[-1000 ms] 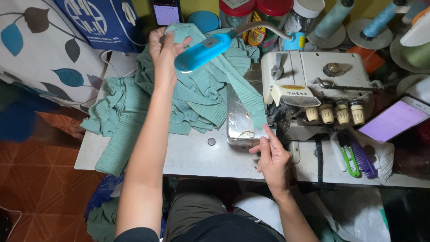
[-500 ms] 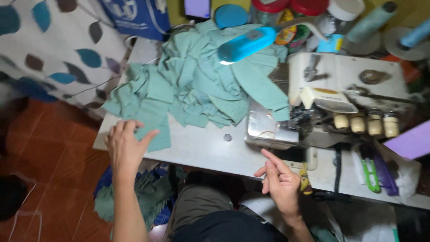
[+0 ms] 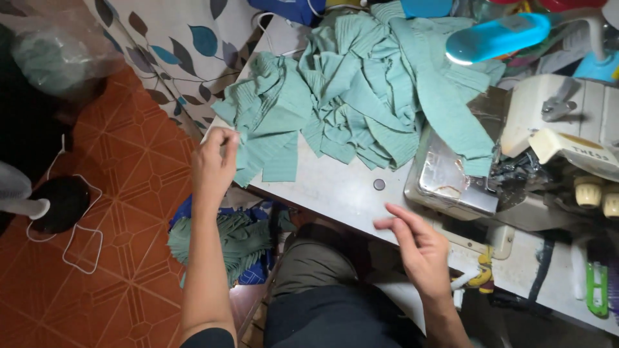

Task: The person is organizing and inspecting light green pleated fabric strips on a workbench next to an overlock sewing machine.

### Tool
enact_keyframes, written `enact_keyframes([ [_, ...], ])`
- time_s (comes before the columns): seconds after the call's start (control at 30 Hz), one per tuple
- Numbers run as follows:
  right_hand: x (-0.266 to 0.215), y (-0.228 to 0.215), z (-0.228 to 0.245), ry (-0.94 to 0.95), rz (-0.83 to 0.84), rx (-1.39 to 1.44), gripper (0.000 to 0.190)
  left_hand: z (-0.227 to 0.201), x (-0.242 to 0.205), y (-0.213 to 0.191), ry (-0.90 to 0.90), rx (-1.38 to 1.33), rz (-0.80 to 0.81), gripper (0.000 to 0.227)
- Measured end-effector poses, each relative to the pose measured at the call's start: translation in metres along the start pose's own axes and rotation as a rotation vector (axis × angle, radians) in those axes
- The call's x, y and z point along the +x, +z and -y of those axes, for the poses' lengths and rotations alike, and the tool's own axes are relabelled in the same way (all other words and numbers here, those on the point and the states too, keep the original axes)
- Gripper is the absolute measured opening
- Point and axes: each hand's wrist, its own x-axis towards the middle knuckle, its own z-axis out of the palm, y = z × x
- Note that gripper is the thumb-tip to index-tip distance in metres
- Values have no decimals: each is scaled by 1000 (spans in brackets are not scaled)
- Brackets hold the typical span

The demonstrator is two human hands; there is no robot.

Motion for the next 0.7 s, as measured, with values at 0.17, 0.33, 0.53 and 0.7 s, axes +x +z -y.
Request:
enact_keyframes([
  [0.17,35,43,-21,215,521,666,59,-58,-10,29,238,54,16,13],
  [0.33,102,79,-18,734,500,1151,54,-146,-40,25,989,214,141,9],
  [0.53,169,73,-2,498,732,1192,49,-179,-80,23,1077,-61,630,10],
  [0.7,182,42,32,526,549,1224,47,-188,-93,34,1088,-174,633,16],
])
